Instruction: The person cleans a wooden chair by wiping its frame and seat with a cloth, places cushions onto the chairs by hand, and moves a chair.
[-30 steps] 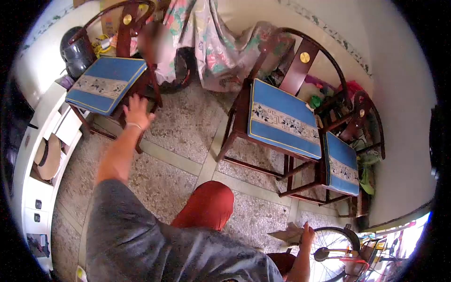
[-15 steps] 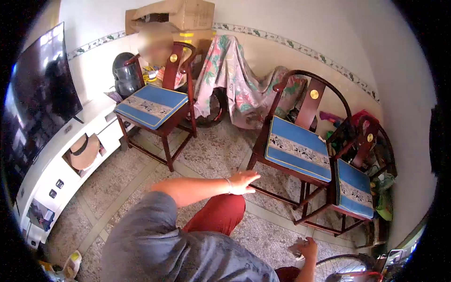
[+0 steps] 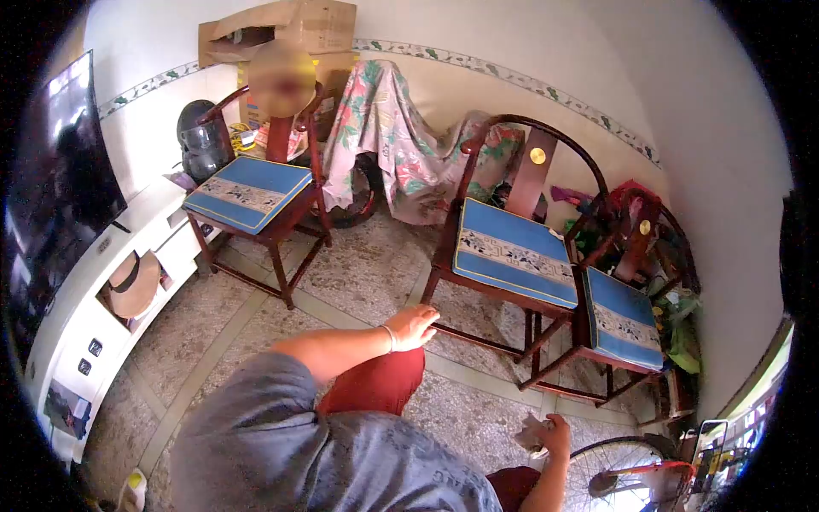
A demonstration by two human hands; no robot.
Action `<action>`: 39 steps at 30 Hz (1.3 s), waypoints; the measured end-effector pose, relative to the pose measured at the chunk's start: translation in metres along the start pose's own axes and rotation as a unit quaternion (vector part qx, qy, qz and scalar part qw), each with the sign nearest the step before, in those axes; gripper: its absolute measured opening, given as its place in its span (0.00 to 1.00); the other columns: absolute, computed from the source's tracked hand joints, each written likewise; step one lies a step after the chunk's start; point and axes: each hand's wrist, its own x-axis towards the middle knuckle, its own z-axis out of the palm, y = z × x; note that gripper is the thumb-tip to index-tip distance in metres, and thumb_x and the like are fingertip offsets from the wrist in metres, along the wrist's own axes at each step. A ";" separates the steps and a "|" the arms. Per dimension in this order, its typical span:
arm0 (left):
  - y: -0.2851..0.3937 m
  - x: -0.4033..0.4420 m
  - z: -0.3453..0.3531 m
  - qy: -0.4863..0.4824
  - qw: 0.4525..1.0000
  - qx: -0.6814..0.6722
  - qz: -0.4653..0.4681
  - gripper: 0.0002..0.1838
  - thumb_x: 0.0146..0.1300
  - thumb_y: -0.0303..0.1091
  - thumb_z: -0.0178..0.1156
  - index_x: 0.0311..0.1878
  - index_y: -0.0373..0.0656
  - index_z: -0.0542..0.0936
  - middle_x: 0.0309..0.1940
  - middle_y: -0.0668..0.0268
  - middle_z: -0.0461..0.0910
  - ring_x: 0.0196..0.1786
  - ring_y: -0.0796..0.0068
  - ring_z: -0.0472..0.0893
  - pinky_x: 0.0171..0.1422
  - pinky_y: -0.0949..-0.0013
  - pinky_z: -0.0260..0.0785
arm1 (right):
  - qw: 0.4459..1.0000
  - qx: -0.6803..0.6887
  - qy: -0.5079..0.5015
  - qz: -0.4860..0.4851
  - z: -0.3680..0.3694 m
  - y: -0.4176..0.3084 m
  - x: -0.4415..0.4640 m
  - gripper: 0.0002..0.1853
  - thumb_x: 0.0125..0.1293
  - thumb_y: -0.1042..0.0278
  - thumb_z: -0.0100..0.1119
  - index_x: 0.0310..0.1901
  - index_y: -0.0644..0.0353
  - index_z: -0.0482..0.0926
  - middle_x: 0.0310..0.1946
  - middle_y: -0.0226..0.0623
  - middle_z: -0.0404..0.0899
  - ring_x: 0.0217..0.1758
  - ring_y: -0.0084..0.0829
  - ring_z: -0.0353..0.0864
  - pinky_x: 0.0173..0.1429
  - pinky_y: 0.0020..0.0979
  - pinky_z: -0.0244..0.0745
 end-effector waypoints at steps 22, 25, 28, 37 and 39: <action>-0.007 -0.001 0.001 -0.002 1.000 -0.017 0.021 0.21 0.67 0.40 0.57 0.57 0.37 0.73 0.54 0.51 0.76 0.58 0.50 0.76 0.62 0.54 0.70 | 0.996 -0.068 -0.057 -0.008 0.016 0.056 0.014 0.26 0.43 0.59 0.75 0.46 0.60 0.84 0.38 0.46 0.85 0.43 0.43 0.85 0.49 0.39 0.80; -0.008 -0.003 0.004 0.038 0.999 -0.015 0.034 0.20 0.65 0.40 0.57 0.55 0.37 0.74 0.50 0.51 0.78 0.53 0.49 0.78 0.57 0.53 0.72 | 0.995 -0.053 -0.083 0.016 0.014 0.064 0.013 0.27 0.43 0.60 0.75 0.47 0.62 0.84 0.39 0.45 0.85 0.43 0.44 0.85 0.48 0.39 0.80; -0.011 0.000 0.008 0.029 0.999 -0.032 0.022 0.20 0.66 0.41 0.58 0.55 0.39 0.75 0.48 0.50 0.79 0.51 0.48 0.80 0.55 0.52 0.73 | 0.995 -0.079 -0.050 -0.019 0.032 0.079 0.008 0.26 0.45 0.62 0.73 0.49 0.62 0.83 0.39 0.46 0.85 0.43 0.41 0.86 0.48 0.38 0.80; -0.009 0.003 0.003 0.005 0.999 -0.042 -0.003 0.21 0.66 0.41 0.60 0.58 0.39 0.74 0.51 0.48 0.79 0.52 0.46 0.79 0.58 0.53 0.72 | 0.988 -0.022 -0.109 0.103 0.005 0.031 -0.012 0.31 0.45 0.57 0.75 0.54 0.59 0.81 0.44 0.48 0.85 0.49 0.44 0.85 0.53 0.40 0.79; -0.016 0.002 0.010 0.007 0.999 -0.046 0.003 0.21 0.66 0.41 0.59 0.57 0.40 0.73 0.50 0.49 0.79 0.52 0.46 0.79 0.56 0.52 0.73 | 0.994 -0.055 -0.079 0.050 0.011 0.040 -0.009 0.34 0.43 0.55 0.76 0.55 0.57 0.81 0.45 0.48 0.85 0.50 0.44 0.85 0.55 0.42 0.79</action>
